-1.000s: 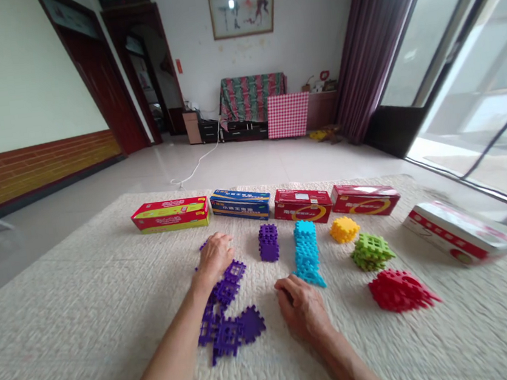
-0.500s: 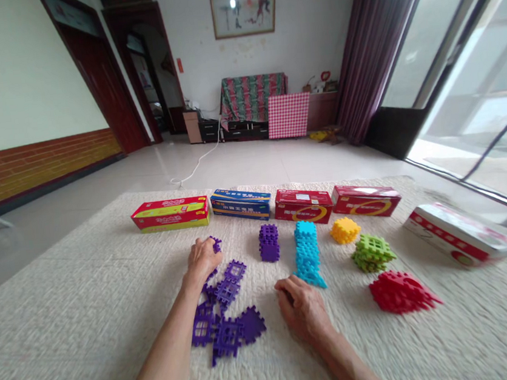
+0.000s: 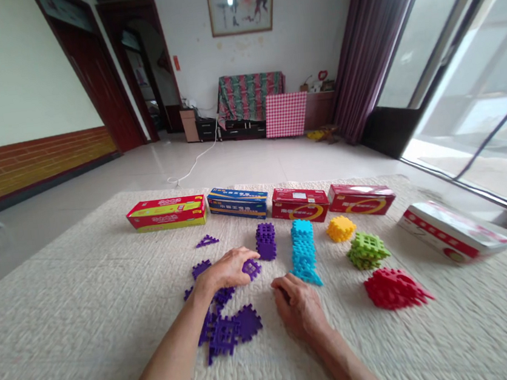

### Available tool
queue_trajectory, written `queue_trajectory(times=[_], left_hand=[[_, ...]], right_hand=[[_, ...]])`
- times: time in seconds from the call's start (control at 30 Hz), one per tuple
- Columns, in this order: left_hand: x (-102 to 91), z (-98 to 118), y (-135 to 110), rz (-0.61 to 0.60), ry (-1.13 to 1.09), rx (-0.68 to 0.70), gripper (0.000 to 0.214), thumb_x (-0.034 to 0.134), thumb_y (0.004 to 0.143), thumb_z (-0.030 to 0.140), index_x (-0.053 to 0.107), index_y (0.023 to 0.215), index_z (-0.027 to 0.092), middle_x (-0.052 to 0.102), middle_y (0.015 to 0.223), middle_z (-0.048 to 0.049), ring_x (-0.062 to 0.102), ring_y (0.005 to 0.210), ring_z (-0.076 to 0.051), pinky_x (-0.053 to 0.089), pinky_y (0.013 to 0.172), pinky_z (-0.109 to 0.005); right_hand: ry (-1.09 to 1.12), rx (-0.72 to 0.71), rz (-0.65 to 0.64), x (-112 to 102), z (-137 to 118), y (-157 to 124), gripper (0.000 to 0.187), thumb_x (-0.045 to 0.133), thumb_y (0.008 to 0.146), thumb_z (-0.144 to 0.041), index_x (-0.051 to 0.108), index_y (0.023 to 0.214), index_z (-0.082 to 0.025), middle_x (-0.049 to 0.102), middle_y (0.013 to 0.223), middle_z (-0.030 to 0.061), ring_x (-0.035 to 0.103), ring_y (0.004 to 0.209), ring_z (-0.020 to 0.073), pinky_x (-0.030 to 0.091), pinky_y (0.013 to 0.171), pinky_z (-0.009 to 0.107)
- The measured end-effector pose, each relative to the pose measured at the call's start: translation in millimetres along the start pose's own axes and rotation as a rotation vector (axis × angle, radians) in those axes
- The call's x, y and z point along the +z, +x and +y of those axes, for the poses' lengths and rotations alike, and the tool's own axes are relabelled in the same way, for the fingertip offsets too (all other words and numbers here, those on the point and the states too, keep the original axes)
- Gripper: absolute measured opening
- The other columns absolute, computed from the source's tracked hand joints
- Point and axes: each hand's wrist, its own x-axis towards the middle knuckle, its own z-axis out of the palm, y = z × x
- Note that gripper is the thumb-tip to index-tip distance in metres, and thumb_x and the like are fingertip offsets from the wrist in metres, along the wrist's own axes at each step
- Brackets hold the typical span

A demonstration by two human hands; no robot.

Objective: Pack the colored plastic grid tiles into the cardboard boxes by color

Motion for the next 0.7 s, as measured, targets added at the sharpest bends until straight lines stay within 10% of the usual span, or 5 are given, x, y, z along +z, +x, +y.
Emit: queue_trajectory(times=[0.7], left_hand=[[16.5, 18, 6, 0.099, 0.268, 0.046, 0.055, 0.060, 0.069, 0.016, 0.057, 0.125, 0.020, 0.063, 0.108, -0.0080, 0.058, 0.102, -0.025, 0.049, 0.090, -0.035]], right_hand=[[0.006, 0.032, -0.011, -1, -2, 0, 0.019, 0.049, 0.085, -0.015, 0.067, 0.088, -0.021, 0.066, 0.082, 0.0024, 0.060, 0.075, 0.0132, 0.037, 0.066, 0.022]])
